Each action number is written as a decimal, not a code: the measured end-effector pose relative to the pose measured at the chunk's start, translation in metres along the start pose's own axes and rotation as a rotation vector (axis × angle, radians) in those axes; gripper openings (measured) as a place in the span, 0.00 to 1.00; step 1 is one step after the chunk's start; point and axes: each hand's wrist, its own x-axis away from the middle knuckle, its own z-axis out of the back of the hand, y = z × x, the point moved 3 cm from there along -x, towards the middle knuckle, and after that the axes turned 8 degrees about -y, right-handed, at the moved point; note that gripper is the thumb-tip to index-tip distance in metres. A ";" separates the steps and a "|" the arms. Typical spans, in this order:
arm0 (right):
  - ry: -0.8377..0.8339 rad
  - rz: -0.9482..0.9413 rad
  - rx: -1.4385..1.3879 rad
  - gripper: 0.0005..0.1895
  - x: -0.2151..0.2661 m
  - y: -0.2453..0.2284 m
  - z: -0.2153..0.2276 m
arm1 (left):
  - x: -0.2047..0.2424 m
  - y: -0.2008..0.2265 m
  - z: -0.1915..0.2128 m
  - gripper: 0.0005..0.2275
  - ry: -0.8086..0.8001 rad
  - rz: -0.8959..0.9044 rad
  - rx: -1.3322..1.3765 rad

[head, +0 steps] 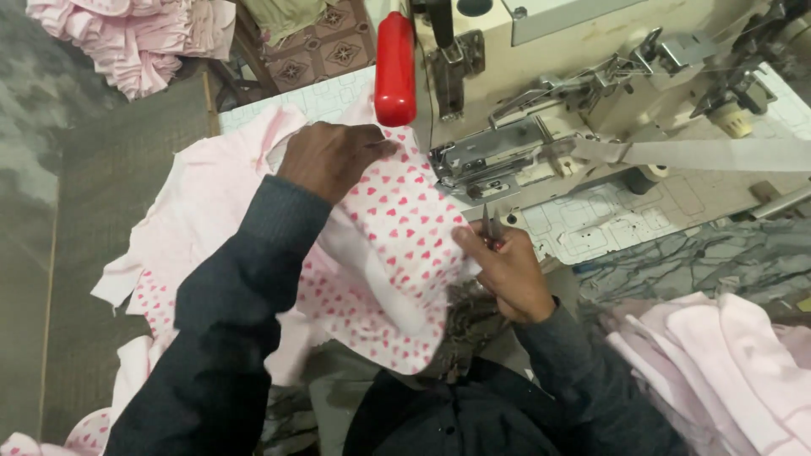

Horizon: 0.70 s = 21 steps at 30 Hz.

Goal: Trimming excess threads from pink heart-patterned fabric garments using small snips on a sewing factory floor.

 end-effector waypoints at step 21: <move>0.166 0.115 0.018 0.13 -0.008 0.028 0.034 | 0.034 0.078 -0.080 0.10 0.462 -0.184 -0.334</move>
